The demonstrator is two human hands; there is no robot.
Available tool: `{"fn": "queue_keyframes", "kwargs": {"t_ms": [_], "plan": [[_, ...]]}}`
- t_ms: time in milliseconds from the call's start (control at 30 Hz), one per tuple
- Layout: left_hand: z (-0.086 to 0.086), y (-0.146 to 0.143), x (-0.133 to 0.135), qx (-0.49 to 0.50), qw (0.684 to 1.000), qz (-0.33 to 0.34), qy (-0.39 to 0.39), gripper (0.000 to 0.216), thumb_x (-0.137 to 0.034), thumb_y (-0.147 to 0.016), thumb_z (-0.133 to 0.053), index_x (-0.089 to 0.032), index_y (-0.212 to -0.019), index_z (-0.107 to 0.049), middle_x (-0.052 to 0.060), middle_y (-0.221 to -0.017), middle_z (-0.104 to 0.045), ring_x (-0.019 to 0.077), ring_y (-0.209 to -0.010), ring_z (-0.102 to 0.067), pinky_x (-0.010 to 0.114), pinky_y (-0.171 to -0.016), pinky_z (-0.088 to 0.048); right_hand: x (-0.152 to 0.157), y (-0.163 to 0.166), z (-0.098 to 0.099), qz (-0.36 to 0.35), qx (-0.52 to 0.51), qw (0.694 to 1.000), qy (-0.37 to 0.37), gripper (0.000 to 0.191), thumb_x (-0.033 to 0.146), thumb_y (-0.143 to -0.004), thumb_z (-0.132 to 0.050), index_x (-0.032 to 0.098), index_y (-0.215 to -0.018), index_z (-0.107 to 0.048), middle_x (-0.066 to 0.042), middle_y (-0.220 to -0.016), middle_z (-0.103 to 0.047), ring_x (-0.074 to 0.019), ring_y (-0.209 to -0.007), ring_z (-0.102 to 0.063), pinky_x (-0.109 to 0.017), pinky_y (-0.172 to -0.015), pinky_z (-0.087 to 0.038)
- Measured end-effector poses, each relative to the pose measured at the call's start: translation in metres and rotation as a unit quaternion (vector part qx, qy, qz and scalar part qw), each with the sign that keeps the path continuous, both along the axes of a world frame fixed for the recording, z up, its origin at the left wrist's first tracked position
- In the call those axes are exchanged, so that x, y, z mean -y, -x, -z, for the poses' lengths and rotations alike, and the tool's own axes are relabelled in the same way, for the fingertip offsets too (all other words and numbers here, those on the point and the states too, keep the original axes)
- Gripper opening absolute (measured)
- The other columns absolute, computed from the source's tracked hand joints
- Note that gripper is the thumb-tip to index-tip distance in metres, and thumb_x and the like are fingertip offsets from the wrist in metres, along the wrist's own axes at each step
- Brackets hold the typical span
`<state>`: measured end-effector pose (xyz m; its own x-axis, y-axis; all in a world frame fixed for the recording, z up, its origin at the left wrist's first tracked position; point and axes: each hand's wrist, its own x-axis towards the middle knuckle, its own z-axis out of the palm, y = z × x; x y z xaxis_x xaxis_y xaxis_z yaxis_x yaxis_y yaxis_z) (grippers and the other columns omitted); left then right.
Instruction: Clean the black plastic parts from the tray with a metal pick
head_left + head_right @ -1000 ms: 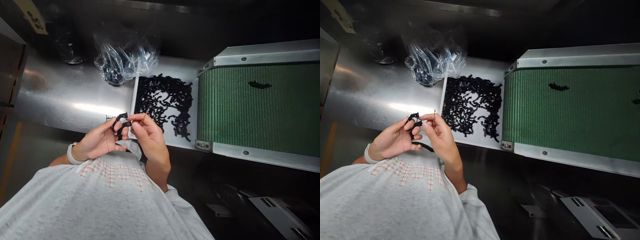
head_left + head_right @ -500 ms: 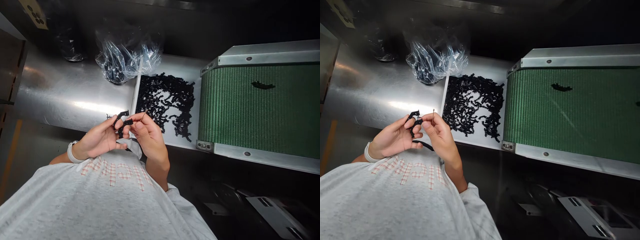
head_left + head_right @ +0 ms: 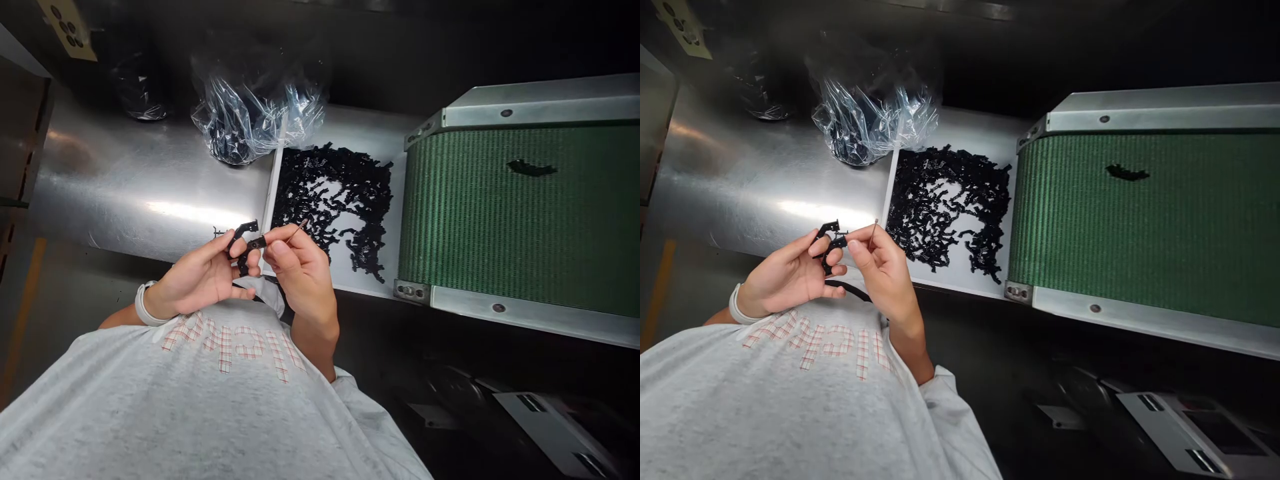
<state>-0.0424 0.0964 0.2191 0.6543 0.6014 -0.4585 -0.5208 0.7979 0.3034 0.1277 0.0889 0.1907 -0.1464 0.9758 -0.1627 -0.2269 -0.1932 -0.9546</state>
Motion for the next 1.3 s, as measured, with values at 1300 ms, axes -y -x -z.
{"fn": "queue_keyframes", "kwargs": {"t_ms": [1300], "plan": [[-0.002, 0.009, 0.011, -0.229, 0.899, 0.02, -0.372, 0.041, -0.049, -0.104, -0.043, -0.02, -0.079, -0.058, 0.004, -0.088, -0.063, 0.0165, -0.093, -0.059, 0.029, -0.093, -0.044, 0.007, 0.008, -0.002, -0.034, -0.134, 0.989, -0.055, 0.012, 0.036, -0.095, -0.068, 0.024, -0.094, -0.067, 0.004, -0.075, -0.062, -0.0085, -0.063, -0.06, -0.024, -0.062, -0.05]]}}
